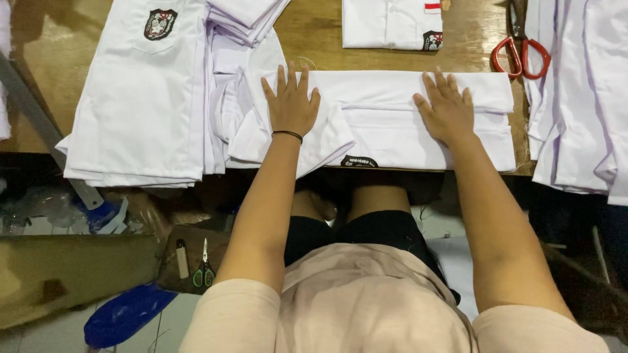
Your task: The person trims loose threads from white shirts using red-handled scissors, then folds each shirt neatly on a wooden table. The shirts are stacked in piles before and after processing.
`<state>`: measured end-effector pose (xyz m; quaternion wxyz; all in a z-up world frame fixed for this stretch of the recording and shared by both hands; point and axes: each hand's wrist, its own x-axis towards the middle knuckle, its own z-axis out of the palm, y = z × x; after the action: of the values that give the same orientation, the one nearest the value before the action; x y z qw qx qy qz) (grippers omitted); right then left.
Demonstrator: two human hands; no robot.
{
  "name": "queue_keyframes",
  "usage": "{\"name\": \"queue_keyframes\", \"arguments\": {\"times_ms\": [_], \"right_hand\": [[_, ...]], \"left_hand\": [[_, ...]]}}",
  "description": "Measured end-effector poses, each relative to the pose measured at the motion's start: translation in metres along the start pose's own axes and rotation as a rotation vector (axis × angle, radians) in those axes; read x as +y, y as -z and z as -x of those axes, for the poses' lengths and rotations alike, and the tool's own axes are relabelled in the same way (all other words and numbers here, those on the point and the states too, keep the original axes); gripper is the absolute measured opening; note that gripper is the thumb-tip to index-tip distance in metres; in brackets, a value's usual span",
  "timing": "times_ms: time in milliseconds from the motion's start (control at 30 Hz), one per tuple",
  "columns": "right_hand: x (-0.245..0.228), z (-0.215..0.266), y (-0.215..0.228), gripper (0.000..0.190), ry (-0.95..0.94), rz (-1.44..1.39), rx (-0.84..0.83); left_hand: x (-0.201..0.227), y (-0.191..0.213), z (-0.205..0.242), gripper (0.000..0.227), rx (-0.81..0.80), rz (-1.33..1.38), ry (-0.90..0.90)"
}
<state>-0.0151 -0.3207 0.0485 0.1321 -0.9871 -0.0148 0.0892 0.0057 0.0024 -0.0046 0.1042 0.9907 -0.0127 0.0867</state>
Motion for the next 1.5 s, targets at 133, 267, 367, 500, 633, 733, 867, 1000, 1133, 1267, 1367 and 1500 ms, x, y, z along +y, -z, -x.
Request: {"name": "queue_keyframes", "arguments": {"times_ms": [133,267,367,500,633,733,867,1000,1133,1267,1367,1500], "right_hand": [[0.017,0.004,-0.006,0.073,-0.004,-0.011,0.057],[0.02,0.005,-0.012,0.071,0.039,-0.058,0.154],[0.019,0.007,-0.008,0.07,0.02,-0.062,0.134],[0.022,0.008,0.0,0.072,0.003,-0.012,0.054],[0.043,0.011,0.009,0.076,-0.016,0.007,0.048],[0.052,0.015,0.016,0.074,-0.058,0.037,0.026],[0.052,0.027,0.026,0.076,-0.085,0.04,-0.012],[0.057,0.023,0.029,0.076,-0.083,0.037,-0.036],[0.062,0.02,0.024,0.076,-0.061,0.04,-0.027],[0.077,0.011,0.005,0.077,-0.02,0.027,0.095],[0.083,0.007,-0.003,0.078,-0.007,0.021,0.133],[0.086,0.007,-0.005,0.077,0.0,0.008,0.156]], "left_hand": [[0.001,0.003,0.002,0.062,-0.029,-0.012,0.009],[0.001,0.003,0.002,0.061,-0.021,-0.041,0.0],[0.003,0.007,0.003,0.061,-0.034,-0.02,0.001],[0.0,0.004,0.003,0.062,-0.038,0.011,0.004],[0.0,0.006,0.002,0.062,-0.055,0.008,0.002],[0.0,0.01,0.0,0.063,-0.111,-0.019,0.001],[-0.003,0.01,0.0,0.065,-0.177,-0.046,-0.011],[-0.004,0.051,-0.003,0.074,-0.423,-0.182,0.002],[-0.023,0.072,0.001,0.076,-0.438,-0.27,0.02],[-0.041,0.066,0.008,0.075,-0.359,-0.147,0.061],[-0.045,0.059,0.011,0.074,-0.283,-0.134,0.045],[-0.043,0.058,0.012,0.073,-0.261,-0.13,0.058]]}}
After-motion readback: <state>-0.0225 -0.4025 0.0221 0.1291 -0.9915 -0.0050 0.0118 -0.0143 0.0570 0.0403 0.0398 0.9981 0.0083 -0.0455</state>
